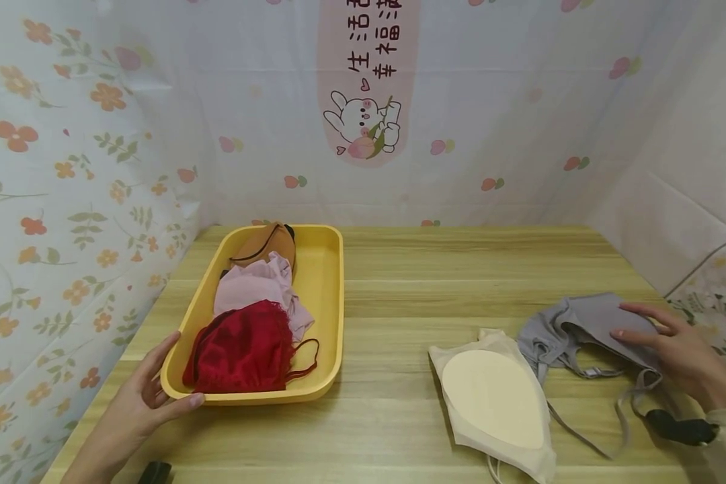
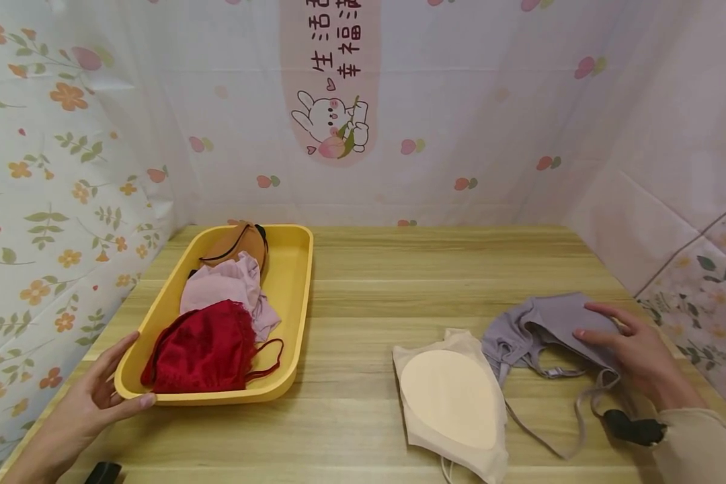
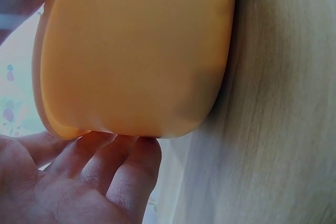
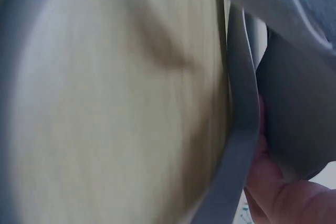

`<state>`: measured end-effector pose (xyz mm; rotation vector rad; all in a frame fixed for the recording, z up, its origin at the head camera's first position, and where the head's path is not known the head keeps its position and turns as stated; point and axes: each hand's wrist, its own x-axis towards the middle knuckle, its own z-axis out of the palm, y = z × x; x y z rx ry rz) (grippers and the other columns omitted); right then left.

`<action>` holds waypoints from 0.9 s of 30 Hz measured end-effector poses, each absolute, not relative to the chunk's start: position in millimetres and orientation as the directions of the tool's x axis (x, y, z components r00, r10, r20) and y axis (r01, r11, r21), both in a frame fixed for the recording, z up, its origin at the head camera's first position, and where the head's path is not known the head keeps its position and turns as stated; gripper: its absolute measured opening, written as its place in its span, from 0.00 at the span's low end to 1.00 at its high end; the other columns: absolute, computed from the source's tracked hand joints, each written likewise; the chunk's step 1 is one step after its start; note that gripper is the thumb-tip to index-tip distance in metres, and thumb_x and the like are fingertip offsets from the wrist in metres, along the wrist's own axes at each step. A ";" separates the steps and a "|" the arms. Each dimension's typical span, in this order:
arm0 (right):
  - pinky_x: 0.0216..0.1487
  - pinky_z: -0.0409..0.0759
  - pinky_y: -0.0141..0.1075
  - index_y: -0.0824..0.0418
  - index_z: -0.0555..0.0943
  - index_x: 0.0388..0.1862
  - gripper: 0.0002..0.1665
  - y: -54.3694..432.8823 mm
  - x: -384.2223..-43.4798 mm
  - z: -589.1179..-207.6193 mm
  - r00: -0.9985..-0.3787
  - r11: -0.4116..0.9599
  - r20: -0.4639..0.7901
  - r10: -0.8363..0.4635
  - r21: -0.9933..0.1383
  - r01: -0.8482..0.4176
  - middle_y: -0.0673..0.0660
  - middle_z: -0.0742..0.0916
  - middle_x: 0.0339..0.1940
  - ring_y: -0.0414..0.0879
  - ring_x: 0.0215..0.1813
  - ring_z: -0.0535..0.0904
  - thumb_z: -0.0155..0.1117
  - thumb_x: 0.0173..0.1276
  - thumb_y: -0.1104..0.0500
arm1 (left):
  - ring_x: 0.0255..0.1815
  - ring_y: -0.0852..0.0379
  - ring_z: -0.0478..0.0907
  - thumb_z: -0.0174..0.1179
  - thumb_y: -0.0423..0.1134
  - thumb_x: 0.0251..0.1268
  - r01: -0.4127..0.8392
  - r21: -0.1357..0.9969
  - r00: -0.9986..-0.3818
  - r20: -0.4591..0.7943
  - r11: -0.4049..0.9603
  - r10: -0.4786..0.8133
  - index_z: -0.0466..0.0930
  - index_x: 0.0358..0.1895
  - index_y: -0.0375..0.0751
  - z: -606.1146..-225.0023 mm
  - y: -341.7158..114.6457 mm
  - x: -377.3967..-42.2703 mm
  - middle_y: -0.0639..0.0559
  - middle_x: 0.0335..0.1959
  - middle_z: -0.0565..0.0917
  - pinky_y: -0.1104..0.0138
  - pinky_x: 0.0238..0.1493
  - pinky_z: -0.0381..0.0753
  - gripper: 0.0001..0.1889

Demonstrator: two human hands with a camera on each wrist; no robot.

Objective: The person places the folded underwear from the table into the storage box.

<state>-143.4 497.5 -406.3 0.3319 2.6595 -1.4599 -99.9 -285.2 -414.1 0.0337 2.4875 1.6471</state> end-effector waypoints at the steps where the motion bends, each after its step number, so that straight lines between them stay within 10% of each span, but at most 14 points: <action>1: 0.80 0.51 0.32 0.30 0.48 0.81 0.41 497.9 -143.8 -407.0 -0.971 0.533 -0.184 0.153 -0.812 0.238 0.45 0.33 0.84 0.59 0.84 0.31 0.56 0.78 0.46 | 0.57 0.92 0.64 0.65 0.35 0.68 -0.066 0.918 -0.987 -0.117 0.392 0.107 0.35 0.82 0.64 -414.3 -285.1 -99.9 0.40 0.84 0.41 0.83 0.50 0.78 0.52; 5: 0.53 0.67 0.16 0.29 0.54 0.79 0.39 500.1 -144.1 -409.4 -0.973 0.523 -0.163 0.162 -0.822 0.224 0.38 0.42 0.82 0.38 0.78 0.55 0.58 0.77 0.49 | 0.57 0.92 0.64 0.65 0.34 0.67 -0.060 0.922 -0.988 -0.111 0.383 0.111 0.35 0.82 0.63 -415.0 -284.6 -99.6 0.40 0.84 0.41 0.82 0.50 0.79 0.52; 10: 0.36 0.79 0.23 0.30 0.69 0.71 0.34 502.0 -144.7 -409.0 -0.970 0.296 -0.169 0.175 -0.931 0.216 0.29 0.64 0.64 0.19 0.42 0.70 0.63 0.74 0.59 | 0.57 0.92 0.64 0.65 0.35 0.68 -0.064 0.925 -0.988 -0.112 0.373 0.110 0.35 0.82 0.64 -415.6 -284.3 -99.9 0.42 0.84 0.40 0.83 0.50 0.78 0.52; 16: 0.36 0.79 0.22 0.31 0.69 0.73 0.36 504.8 -143.1 -408.4 -0.962 0.270 -0.174 0.209 -0.936 0.227 0.31 0.61 0.71 0.17 0.41 0.70 0.65 0.72 0.59 | 0.57 0.92 0.64 0.65 0.34 0.68 -0.055 0.925 -0.989 -0.102 0.376 0.106 0.36 0.83 0.62 -415.9 -283.7 -98.6 0.42 0.84 0.41 0.84 0.50 0.78 0.52; 24: 0.33 0.82 0.27 0.33 0.72 0.72 0.38 510.9 -141.3 -408.2 -0.953 0.092 -0.193 0.235 -0.971 0.220 0.26 0.70 0.51 0.24 0.38 0.78 0.67 0.69 0.63 | 0.58 0.90 0.65 0.64 0.30 0.66 -0.015 0.932 -0.991 -0.062 0.362 0.119 0.37 0.83 0.56 -417.0 -283.9 -100.3 0.42 0.83 0.44 0.84 0.50 0.77 0.52; 27: 0.28 0.79 0.25 0.33 0.72 0.71 0.38 508.3 -141.0 -406.6 -0.951 0.096 -0.165 0.263 -0.976 0.196 0.31 0.69 0.70 0.23 0.31 0.75 0.68 0.69 0.63 | 0.57 0.92 0.64 0.65 0.31 0.67 -0.025 0.930 -0.991 -0.071 0.366 0.113 0.37 0.83 0.57 -417.2 -283.8 -99.7 0.41 0.84 0.43 0.85 0.50 0.76 0.52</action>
